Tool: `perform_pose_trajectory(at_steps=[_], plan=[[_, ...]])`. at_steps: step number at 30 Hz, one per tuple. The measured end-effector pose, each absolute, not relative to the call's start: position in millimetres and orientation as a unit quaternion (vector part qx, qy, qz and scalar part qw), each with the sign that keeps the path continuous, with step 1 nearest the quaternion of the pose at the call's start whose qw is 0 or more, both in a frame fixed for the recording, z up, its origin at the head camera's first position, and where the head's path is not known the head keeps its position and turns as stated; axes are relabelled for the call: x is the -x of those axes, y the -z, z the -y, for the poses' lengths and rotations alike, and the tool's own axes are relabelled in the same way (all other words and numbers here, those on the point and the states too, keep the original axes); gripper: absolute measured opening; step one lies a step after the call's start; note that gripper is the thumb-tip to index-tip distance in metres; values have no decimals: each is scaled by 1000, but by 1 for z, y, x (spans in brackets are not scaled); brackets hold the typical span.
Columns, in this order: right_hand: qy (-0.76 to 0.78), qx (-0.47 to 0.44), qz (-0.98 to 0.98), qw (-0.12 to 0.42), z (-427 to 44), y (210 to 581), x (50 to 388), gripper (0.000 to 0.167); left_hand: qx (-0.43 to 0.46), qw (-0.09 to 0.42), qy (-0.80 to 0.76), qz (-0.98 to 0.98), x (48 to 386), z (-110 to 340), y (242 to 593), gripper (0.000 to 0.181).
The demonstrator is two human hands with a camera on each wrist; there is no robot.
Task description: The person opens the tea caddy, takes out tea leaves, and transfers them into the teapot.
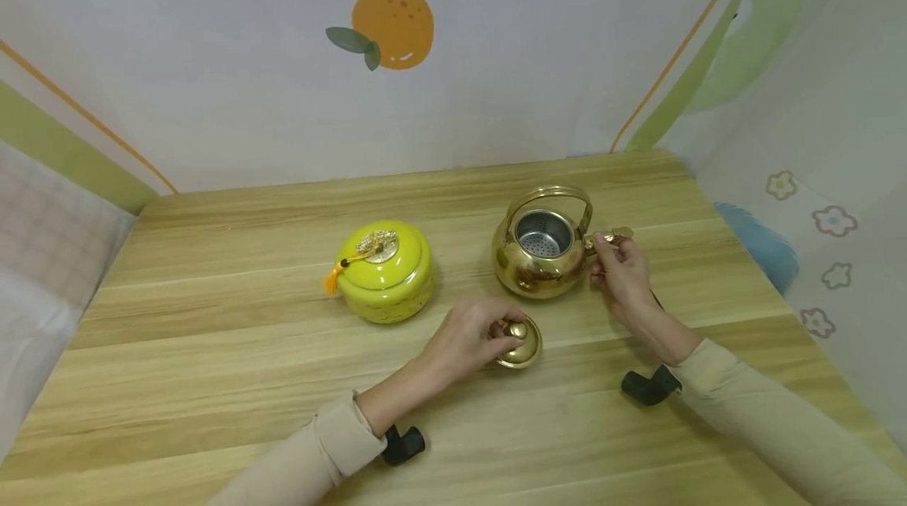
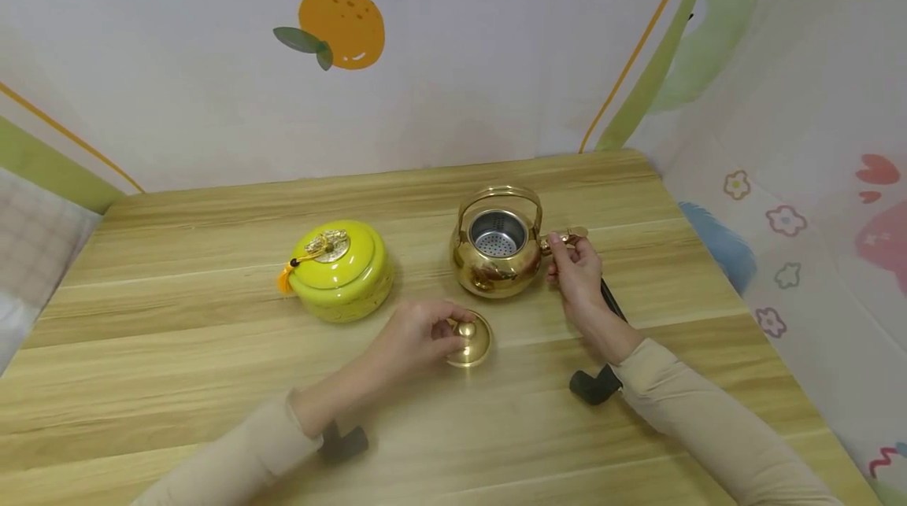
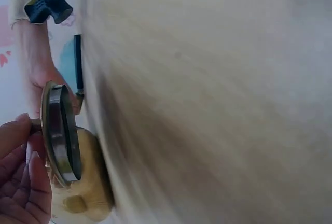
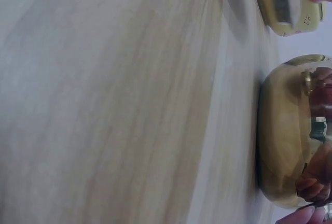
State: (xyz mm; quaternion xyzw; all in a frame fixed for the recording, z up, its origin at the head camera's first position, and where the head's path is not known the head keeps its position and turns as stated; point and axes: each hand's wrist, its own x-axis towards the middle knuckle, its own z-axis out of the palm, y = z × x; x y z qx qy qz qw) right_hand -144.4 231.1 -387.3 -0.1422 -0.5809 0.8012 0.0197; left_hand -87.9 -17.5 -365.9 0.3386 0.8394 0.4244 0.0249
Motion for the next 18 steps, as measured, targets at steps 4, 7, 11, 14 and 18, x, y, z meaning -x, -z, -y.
perform_pose_trajectory(at_steps=[4,7,11,14,18], plan=[[-799,143,584,19,-231,387,144,19,-336,32,-412,-846,88,19,371,18],[-799,144,584,17,-231,388,144,20,-329,43,-406,-851,89,19,374,18],[-798,144,585,13,-231,388,144,22,-318,54,-402,-857,89,19,378,18],[-798,146,585,12,-232,388,143,22,-312,61,-401,-859,89,19,379,18],[-797,148,586,15,-231,388,143,22,-308,68,-399,-861,89,19,381,19]])
